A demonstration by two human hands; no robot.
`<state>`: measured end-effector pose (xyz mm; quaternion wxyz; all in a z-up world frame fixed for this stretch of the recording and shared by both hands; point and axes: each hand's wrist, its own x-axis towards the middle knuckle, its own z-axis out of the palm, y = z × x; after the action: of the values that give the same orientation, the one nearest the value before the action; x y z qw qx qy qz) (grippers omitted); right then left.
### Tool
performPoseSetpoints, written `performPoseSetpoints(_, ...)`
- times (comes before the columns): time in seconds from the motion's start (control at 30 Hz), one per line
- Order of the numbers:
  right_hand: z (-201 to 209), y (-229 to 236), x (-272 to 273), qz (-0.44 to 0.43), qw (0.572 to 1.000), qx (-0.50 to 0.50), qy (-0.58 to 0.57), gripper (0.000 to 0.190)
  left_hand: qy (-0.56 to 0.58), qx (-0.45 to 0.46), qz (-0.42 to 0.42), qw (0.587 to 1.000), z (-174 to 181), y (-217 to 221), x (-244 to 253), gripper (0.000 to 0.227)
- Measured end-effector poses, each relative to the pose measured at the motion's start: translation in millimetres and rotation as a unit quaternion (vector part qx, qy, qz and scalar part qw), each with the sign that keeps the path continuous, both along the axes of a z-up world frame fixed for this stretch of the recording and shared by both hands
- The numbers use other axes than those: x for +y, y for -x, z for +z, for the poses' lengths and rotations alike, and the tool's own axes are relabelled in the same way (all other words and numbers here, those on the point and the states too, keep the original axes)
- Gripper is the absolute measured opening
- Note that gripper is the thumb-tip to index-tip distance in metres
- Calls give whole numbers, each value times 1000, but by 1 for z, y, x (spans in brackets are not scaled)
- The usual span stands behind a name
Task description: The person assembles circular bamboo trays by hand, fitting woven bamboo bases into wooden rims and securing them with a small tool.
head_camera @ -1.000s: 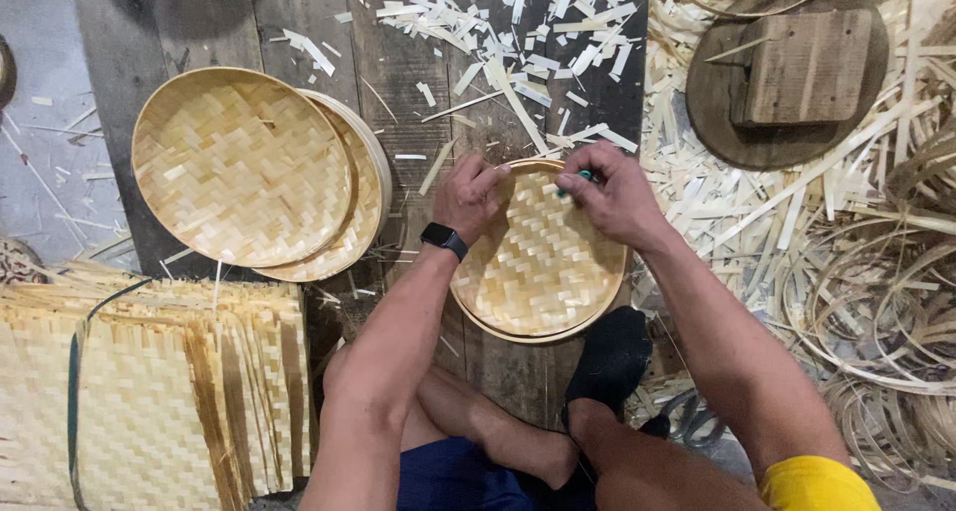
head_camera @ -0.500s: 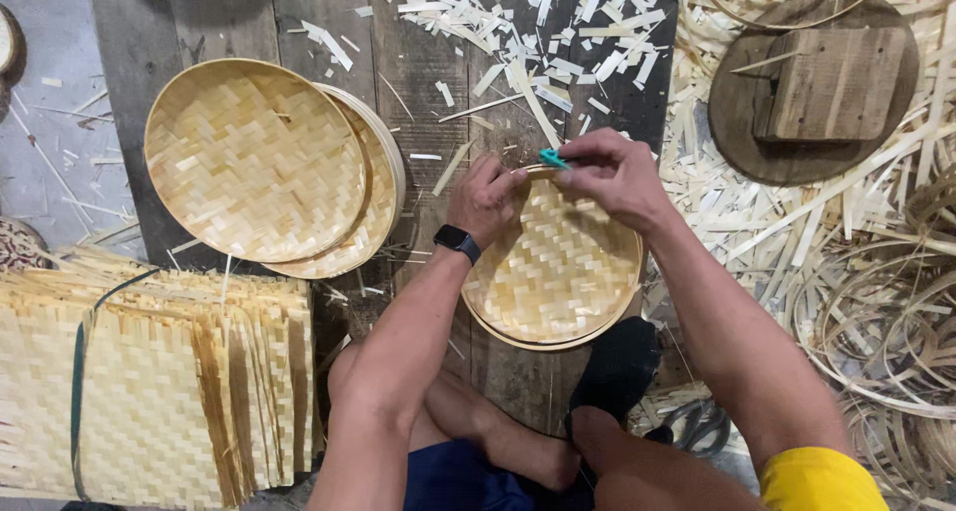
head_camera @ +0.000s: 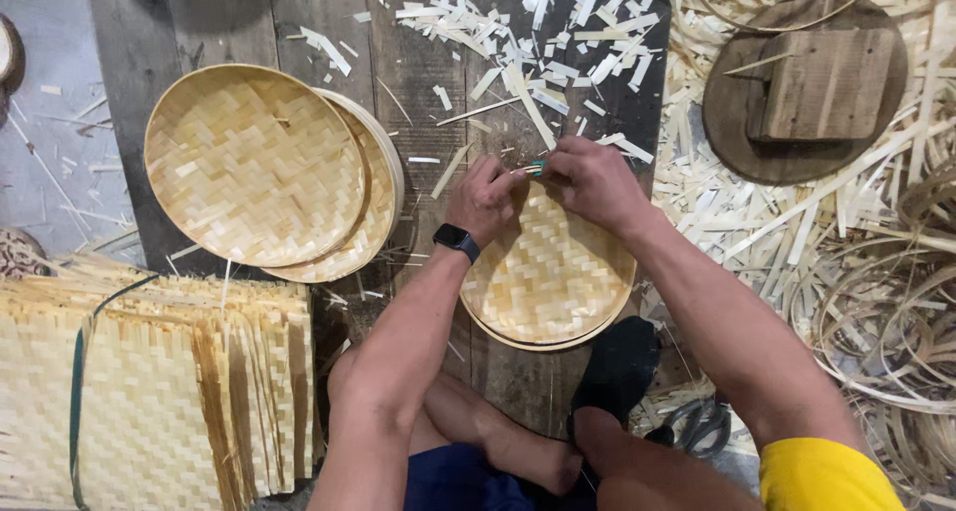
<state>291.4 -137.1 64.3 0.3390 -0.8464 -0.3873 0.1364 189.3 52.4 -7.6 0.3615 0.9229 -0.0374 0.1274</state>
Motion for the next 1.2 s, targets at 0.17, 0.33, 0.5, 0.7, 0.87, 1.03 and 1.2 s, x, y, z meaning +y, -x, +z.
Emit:
performPoseSetpoints(0.17, 4, 45, -30, -51, 989, -136, -19, 35, 18, 73, 37, 996, -9, -8, 10, 16)
performPoseSetpoints(0.33, 11, 138, -79, 119, 992, -30, -29, 46, -122, -26, -23, 992, 7, 35, 33, 50)
performPoseSetpoints(0.5, 1, 157, -83, 157, 984, -89, -1, 33, -265, -61, -154, 950, 48, 118, 25, 62)
performPoseSetpoints(0.7, -21, 149, -91, 177, 977, -117, -6, 32, -64, 61, -315, 945, 51, 136, 25, 28)
performPoseSetpoints(0.87, -32, 145, -91, 187, 975, -118, -4, 36, -65, 20, -328, 942, 43, 125, 24, 23)
performPoseSetpoints(1.03, -32, 153, -92, 216, 959, -186, 17, 32, -75, 5, -334, 939, 49, 123, 24, 33)
performPoseSetpoints(1.2, -32, 144, -89, 191, 973, -125, -9, 33, -96, 20, -337, 936, 37, 127, 24, 29)
